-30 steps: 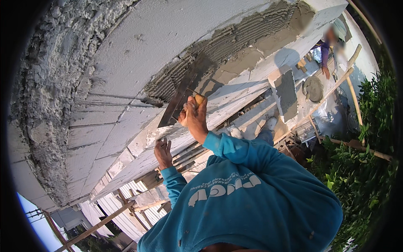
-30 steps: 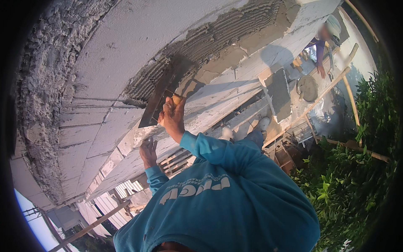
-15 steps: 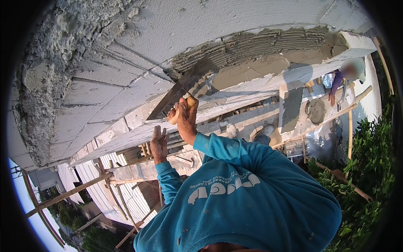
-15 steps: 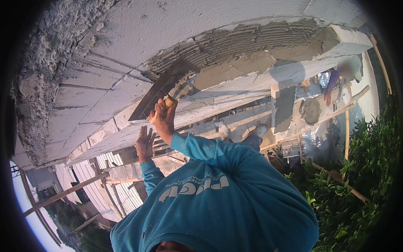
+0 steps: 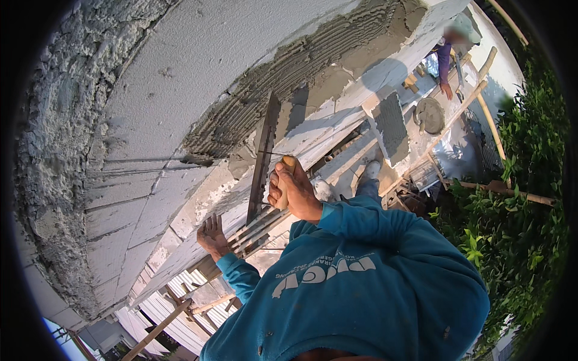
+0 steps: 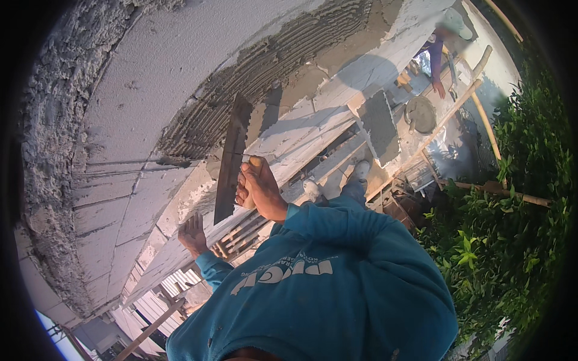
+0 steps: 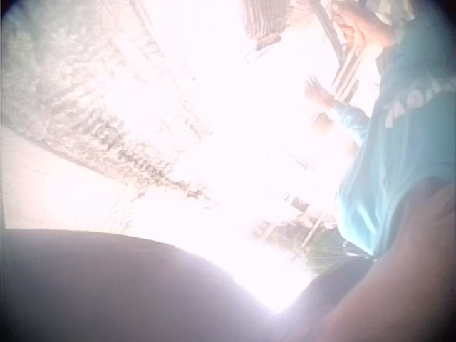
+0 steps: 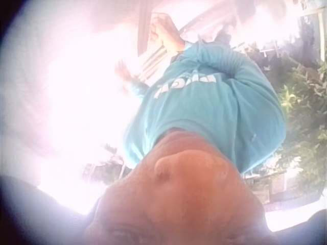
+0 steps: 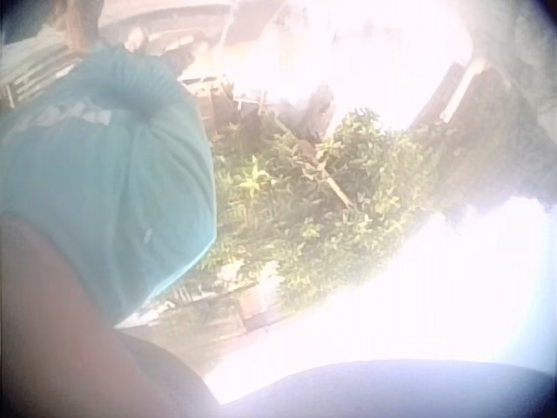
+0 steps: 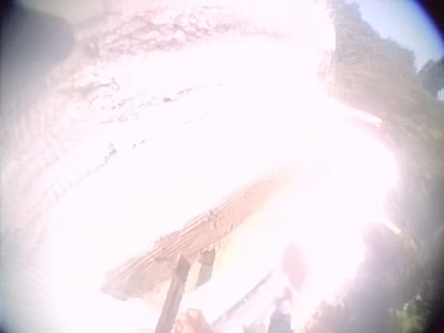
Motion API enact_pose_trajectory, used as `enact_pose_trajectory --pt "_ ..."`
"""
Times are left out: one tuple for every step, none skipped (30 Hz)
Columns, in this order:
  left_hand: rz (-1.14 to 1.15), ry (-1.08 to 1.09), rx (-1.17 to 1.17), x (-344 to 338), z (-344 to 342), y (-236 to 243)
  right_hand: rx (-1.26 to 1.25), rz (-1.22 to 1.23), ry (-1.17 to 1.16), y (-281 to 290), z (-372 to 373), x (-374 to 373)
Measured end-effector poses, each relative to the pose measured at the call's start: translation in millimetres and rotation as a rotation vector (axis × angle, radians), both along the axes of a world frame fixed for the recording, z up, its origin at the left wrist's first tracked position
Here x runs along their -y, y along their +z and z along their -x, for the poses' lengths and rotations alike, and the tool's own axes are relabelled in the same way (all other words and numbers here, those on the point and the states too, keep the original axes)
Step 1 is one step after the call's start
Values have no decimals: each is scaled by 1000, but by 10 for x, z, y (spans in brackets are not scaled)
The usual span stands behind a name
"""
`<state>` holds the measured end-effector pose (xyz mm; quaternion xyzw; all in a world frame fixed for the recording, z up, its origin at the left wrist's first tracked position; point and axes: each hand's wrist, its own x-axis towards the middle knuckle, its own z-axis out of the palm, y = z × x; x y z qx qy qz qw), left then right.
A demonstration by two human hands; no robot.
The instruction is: The person applies mortar to a wall using a trowel, spreads it evenly, and places a large rectangular tile onto the mortar. The person presses the tile into place and adjusts its position on the wall.
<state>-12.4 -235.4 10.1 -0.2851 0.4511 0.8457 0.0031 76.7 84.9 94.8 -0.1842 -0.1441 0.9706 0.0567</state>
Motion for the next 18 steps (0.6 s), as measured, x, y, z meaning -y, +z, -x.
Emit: enact_pose_trajectory --pt "24 15 -9 -26 34 27 13 -8 -83 -36 19 -314" --pt "33 -27 -14 7 55 26 27 -17 -164 -85 40 -669" --pt "44 -60 -21 96 56 17 59 -44 -257 -131 68 -1033" --pt "58 -38 8 98 78 23 57 -136 -360 -180 97 -1403" --pt "68 -20 37 87 109 26 52 -172 -411 -259 113 -1812" --pt "86 -30 46 28 118 52 85 -238 -489 -302 129 -2185" --pt "104 -40 56 -39 112 87 89 -260 -500 -388 145 -2556" --pt "124 -45 60 -81 123 127 87 -280 -507 -477 191 -2936" --pt "133 -71 62 -60 138 110 83 -303 -515 -548 220 -3271" --pt "143 -95 65 9 144 63 80 -325 -521 -602 212 -3470" --pt "153 -115 66 37 166 41 88 -324 -464 -642 190 -3571" --pt "146 -110 75 -15 154 81 105 -324 -405 -655 146 -3622" --pt "138 -107 84 -72 124 130 122 -325 -346 -678 122 -3651" --pt "129 -104 94 -123 119 155 150 -364 -344 -699 106 -3678" --pt "148 -120 90 -57 102 149 175 -395 -326 -616 121 -3629" --pt "166 -138 84 15 123 113 199 -428 -310 -543 126 -3584" --pt "183 -157 79 102 131 88 224 -439 -284 -499 123 -3545" --pt "194 -168 82 94 136 76 251 -459 -265 -444 99 -3546"
